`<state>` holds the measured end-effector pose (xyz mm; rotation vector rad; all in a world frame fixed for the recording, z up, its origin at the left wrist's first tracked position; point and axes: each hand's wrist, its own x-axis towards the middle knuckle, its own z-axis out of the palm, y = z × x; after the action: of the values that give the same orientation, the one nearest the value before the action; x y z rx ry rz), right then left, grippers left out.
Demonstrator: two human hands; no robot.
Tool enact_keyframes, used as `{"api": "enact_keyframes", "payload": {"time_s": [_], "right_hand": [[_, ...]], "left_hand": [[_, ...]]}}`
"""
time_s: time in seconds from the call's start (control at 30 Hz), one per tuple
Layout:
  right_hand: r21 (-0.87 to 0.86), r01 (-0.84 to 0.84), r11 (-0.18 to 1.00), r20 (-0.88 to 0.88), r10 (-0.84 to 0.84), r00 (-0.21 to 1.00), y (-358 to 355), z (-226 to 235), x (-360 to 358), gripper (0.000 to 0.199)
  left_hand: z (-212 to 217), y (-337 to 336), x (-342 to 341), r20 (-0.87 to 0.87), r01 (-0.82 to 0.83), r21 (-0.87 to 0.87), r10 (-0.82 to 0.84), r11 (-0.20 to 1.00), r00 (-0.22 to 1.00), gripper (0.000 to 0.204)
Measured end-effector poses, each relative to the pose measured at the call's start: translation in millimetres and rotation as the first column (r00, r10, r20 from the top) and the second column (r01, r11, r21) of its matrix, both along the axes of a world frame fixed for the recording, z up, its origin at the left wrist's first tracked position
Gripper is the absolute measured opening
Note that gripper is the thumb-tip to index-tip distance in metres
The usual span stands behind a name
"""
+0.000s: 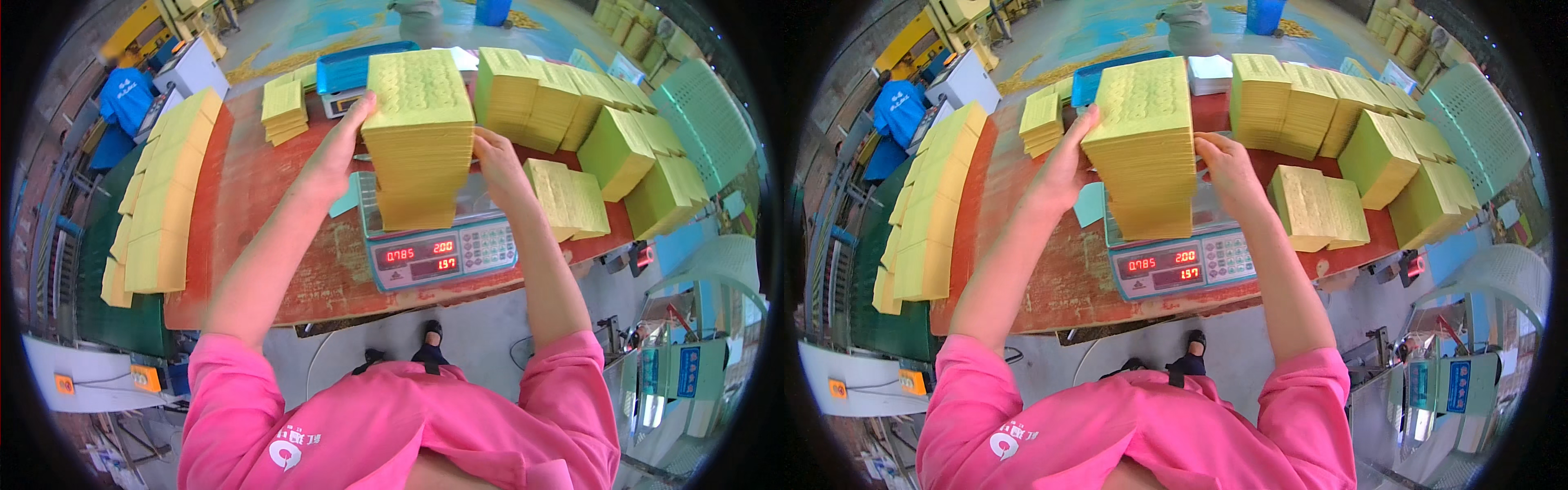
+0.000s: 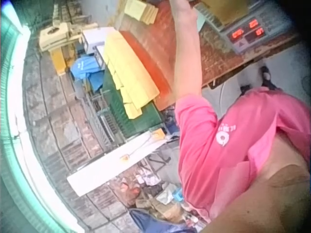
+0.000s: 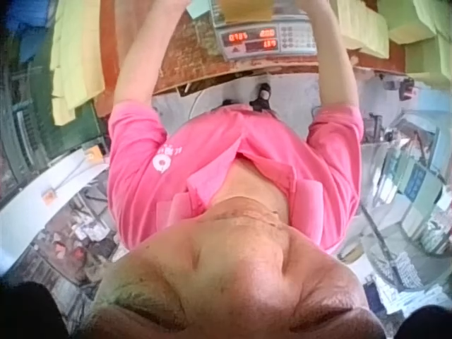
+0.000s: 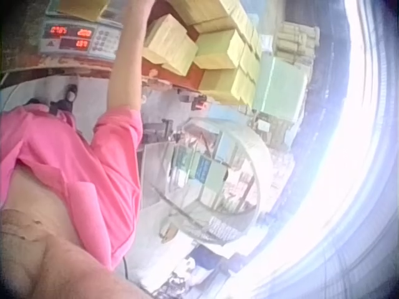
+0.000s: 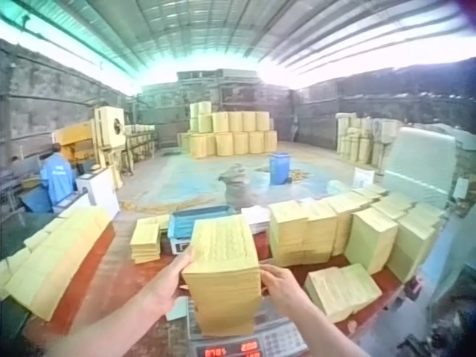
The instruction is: Weighing stacks of yellow paper on a digital scale and organizing them on a table.
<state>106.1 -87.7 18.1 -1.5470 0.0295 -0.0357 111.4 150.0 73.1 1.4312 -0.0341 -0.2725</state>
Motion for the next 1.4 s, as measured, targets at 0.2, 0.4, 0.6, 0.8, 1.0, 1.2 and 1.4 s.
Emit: {"api": "enact_keyframes", "payload": {"time_s": [0.2,0.4,0.6,0.8,1.0,1.2,1.4], "right_hand": [[-0.02,0.051,0.999,0.012,-0.05,0.999,-2,-11,-7,0.035],[0.301,0.084,0.95,0.017,-0.093,0.995,17,-44,5,0.052],[0.298,-0.051,0.953,0.063,0.034,0.997,28,-32,16,0.059],[0.35,0.024,0.936,-0.059,-0.004,0.998,16,-29,28,0.056],[0.268,0.316,0.91,0.028,-0.335,0.942,15,-59,-41,0.054],[0.413,0.341,0.845,-0.064,-0.346,0.936,16,-93,-162,0.052],[0.479,0.383,0.79,-0.146,-0.359,0.922,4,-102,-200,0.051]], "left_hand": [[-52,3,15,0.106,-0.147,-0.195,0.169,0.97,0.98,0.067],[-86,-30,-2,0.006,-0.118,-0.385,0.131,0.915,0.991,0.072],[-77,-46,7,-0.053,-0.137,-0.599,0.132,0.789,0.99,0.066],[-84,-59,26,-0.017,-0.097,-0.635,0.112,0.767,0.994,0.066],[-96,-26,-37,0.062,-0.131,-0.33,0.16,0.935,0.985,0.073],[-132,1,-139,0.085,-0.126,-0.282,0.156,0.951,0.984,0.068],[-119,14,-162,0.172,-0.199,-0.2,0.234,0.959,0.957,0.063]]}}
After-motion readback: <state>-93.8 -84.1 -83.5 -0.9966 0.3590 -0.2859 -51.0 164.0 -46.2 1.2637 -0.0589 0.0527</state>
